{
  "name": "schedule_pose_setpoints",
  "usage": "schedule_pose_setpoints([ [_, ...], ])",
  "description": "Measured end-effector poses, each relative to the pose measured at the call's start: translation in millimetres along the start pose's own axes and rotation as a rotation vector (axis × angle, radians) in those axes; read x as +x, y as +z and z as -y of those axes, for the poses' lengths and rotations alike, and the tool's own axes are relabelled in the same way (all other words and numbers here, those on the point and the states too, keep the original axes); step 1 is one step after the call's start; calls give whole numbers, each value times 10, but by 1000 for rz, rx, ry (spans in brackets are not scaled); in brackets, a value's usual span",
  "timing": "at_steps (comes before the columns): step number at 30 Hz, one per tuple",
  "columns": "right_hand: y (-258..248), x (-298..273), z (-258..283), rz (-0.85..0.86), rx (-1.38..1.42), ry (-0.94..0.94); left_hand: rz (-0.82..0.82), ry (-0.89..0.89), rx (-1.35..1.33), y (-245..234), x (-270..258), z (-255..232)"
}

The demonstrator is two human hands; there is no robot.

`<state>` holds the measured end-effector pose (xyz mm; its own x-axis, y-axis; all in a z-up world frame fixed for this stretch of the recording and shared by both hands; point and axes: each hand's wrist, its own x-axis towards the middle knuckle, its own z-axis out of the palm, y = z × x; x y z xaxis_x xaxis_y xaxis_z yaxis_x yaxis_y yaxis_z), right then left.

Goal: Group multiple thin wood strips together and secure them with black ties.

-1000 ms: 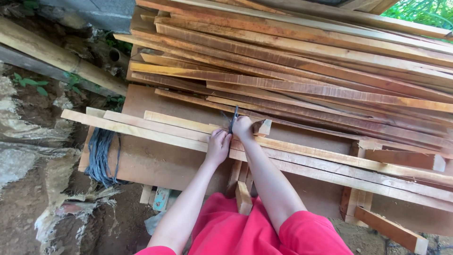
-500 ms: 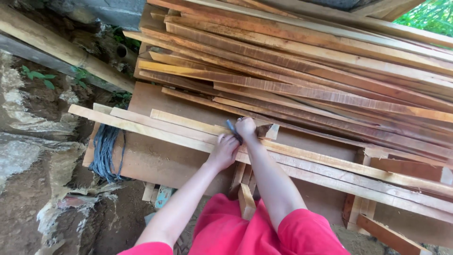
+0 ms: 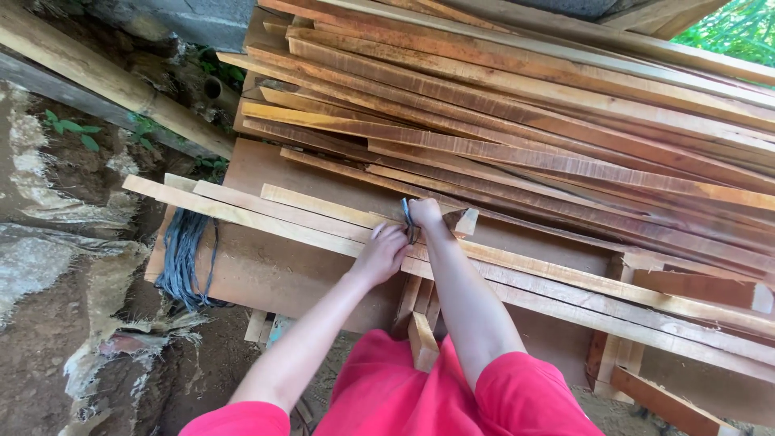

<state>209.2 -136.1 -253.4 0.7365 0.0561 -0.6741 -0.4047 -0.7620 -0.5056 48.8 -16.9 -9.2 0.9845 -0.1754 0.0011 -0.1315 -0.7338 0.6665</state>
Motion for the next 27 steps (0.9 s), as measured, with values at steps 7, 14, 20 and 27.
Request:
schedule_pose_setpoints([
  [7,-285,-971,572,-65,224,44,-434,-642,-644,418,40,-80],
  [14,-656,-1552,677,-162,168,-131,-460,-630,-631,391,94,-151],
  [20,-406,-1501,253,-316,40,-432,-497,-600,-672,316,108,-196],
  [27,-347,-1677,204,-506,-69,-691,-563,-561,-829,282,104,-246],
])
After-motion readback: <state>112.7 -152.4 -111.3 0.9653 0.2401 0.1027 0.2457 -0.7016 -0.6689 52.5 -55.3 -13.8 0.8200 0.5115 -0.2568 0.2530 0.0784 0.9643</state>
